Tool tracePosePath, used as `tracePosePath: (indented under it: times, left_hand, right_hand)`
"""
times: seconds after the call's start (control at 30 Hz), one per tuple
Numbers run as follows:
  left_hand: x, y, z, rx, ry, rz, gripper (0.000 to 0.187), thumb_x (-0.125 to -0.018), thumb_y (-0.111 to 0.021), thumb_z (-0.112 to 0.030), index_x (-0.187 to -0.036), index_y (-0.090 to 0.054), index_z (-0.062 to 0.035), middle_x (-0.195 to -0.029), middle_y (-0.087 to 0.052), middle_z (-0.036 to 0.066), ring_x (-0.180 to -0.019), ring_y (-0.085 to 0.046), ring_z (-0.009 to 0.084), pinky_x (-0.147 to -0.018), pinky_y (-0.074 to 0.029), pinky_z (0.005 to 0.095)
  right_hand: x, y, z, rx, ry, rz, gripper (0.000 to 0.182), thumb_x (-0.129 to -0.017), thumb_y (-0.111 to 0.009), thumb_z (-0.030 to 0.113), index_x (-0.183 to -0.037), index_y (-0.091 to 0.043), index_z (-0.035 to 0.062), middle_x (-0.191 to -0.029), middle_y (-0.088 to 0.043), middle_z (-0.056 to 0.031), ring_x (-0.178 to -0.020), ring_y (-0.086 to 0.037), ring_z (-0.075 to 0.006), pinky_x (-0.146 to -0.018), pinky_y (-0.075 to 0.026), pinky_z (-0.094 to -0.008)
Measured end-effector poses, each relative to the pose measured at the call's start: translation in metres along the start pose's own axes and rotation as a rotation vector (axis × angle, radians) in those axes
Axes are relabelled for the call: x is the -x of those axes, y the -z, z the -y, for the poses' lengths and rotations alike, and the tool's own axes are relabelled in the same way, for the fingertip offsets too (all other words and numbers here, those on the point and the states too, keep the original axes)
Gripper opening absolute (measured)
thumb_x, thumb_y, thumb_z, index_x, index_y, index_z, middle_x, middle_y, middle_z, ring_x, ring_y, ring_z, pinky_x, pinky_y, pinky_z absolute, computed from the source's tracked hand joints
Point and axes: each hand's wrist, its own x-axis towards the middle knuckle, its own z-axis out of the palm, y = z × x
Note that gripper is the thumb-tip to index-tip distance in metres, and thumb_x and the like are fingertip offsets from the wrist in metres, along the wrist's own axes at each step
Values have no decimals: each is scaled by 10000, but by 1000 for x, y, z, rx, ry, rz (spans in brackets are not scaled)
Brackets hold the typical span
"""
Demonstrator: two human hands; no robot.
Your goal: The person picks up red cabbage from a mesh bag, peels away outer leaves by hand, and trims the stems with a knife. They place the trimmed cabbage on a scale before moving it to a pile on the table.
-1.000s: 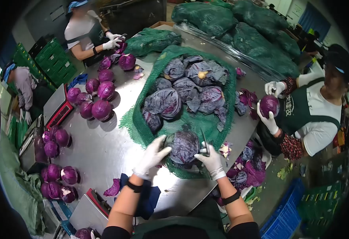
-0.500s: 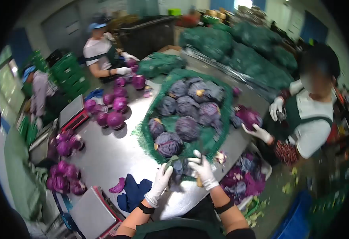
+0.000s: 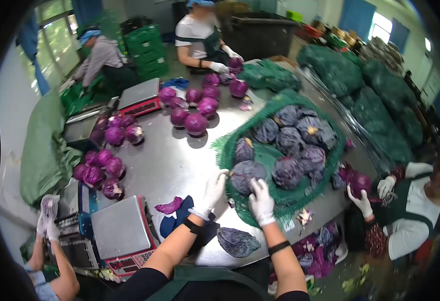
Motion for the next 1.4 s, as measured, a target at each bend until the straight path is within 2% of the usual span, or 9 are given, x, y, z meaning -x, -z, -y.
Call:
tracePosePath:
  times: [0.1,0.17,0.3,0.47,0.63,0.87,0.93,1.0,1.4]
  left_hand:
    - [1,-2,-2,14,-2,61,336,-948,-479,-221,-1198,-540,-5,-1176,-563,184,-1144,-507,290,-990,-372,355]
    - [3,-8,0,50,86,234,464,-937,-513,-307,-1299,-468,-20,-1331,-460,199,-1258,-413,313,-1054,-304,351]
    - [29,-29,-17,-359,-198,288,460,-879,-582,-260,-1299,-489,-95,-1441,-297,236,-1322,-292,414,-1074,-259,436]
    - [57,-52,-43,-562,-360,521,407,-854,-578,-264,-1238,-531,-141,-1451,-322,132,-1298,-341,367,-1014,-250,594]
    - [83,-91,-50,-295,-592,799,394,-869,-562,-214,-1243,-518,-99,-1382,-403,145,-1290,-351,366,-1008,-383,421]
    - [21,-112,-12,-27,303,511,330,-911,-520,-287,-1089,-568,-13,-1064,-611,207,-989,-595,348,-862,-467,394]
    - [28,-111,22,-186,-103,842,507,-908,-523,-392,-1245,-489,-14,-1257,-526,212,-1133,-539,325,-956,-426,364]
    - [32,-106,-3,-57,214,803,659,-898,-535,-455,-1380,-369,-38,-1357,-443,220,-1290,-400,315,-1044,-338,340]
    - [119,114,-60,-19,280,629,1055,-653,-825,-303,-1443,-192,-4,-1418,-306,224,-1338,-289,293,-1110,-223,366]
  right_hand:
    - [63,-2,-1,-295,64,16,587,-760,-680,69,-1306,-464,66,-1274,-509,-142,-931,-624,-250,-748,-521,-352]
    - [86,11,14,-979,-716,-28,578,-839,-645,100,-1358,-394,50,-1206,-559,-154,-543,-574,-104,-467,-458,-207]
    - [71,19,11,-1409,-1043,-22,680,-907,-558,401,-1439,-246,115,-1126,-593,-191,-511,-565,-118,-438,-442,-233]
    - [32,8,-25,-916,-873,-217,464,-862,-650,330,-1182,-470,46,-905,-569,-75,-509,-529,-111,-409,-401,-232]
    - [57,27,-92,-946,-846,-559,406,-868,-654,266,-1158,-519,17,-880,-590,-33,-635,-541,-85,-509,-441,-226]
    - [54,78,-71,-695,-1030,-271,591,-801,-720,284,-1283,-487,33,-893,-594,-29,-450,-442,-66,-400,-344,-213]
    - [60,85,-73,-862,-1065,-249,545,-807,-702,264,-1262,-505,39,-959,-595,-25,-577,-511,-63,-441,-351,-198]
    - [68,74,-77,-1010,-856,-281,467,-841,-626,145,-1272,-477,42,-1034,-603,-43,-849,-575,-80,-498,-434,-232]
    - [96,8,71,-1266,-702,424,665,-786,-627,13,-1369,-309,27,-820,-563,-35,-545,-503,-62,-462,-402,-201]
